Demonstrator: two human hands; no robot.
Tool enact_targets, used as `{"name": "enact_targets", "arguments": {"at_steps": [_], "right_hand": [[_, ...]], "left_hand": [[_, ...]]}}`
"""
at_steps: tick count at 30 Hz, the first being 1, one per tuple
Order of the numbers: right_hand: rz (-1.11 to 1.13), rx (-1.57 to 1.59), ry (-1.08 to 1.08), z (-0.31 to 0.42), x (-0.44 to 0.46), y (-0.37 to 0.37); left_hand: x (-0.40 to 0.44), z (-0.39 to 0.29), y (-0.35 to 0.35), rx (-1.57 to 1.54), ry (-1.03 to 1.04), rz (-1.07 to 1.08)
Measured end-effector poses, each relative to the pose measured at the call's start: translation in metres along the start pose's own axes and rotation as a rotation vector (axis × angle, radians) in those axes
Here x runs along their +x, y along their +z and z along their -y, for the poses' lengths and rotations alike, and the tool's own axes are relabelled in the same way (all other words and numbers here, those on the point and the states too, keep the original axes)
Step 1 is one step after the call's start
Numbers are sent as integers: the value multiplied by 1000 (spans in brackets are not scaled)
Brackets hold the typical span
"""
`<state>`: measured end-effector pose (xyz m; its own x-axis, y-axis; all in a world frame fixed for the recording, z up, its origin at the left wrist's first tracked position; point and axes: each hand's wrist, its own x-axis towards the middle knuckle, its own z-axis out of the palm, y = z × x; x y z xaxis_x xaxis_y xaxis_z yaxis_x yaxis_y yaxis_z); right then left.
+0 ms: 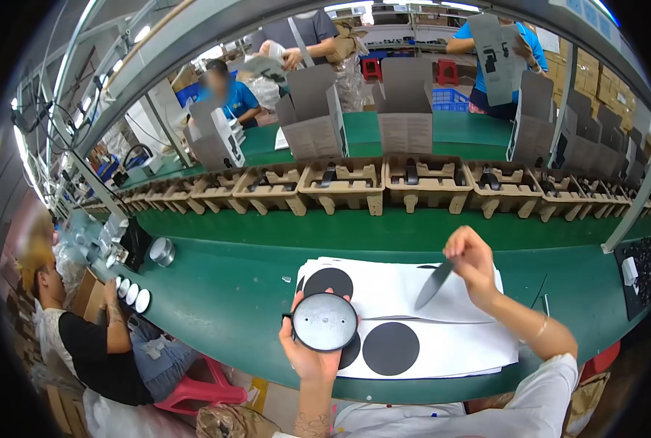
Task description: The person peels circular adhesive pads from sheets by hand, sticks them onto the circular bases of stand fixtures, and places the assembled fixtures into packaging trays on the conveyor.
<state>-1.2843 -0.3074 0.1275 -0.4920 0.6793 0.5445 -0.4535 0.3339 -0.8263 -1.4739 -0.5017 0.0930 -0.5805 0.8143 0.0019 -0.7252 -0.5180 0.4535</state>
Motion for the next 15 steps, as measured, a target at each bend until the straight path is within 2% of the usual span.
{"name": "enact_targets", "arguments": {"at_steps": [2, 4, 8, 9, 12, 15], "right_hand": [[56, 48, 132, 28, -26, 11], [-7, 54, 286, 53, -53, 28], [-133, 291, 463, 50, -94, 55], [-156, 331, 427, 40, -101, 59], [-215, 492, 520, 29, -111, 79], [-221, 517, 533, 22, -117, 89]], "left_hand": [[-12, 3, 13, 68, 54, 16], [-22, 10, 19, 148, 110, 95], [-38, 23, 17, 259, 43, 211], [-41, 27, 15, 257, 29, 225], [-46, 32, 19, 172, -35, 265], [-49, 30, 19, 166, -54, 290]]}}
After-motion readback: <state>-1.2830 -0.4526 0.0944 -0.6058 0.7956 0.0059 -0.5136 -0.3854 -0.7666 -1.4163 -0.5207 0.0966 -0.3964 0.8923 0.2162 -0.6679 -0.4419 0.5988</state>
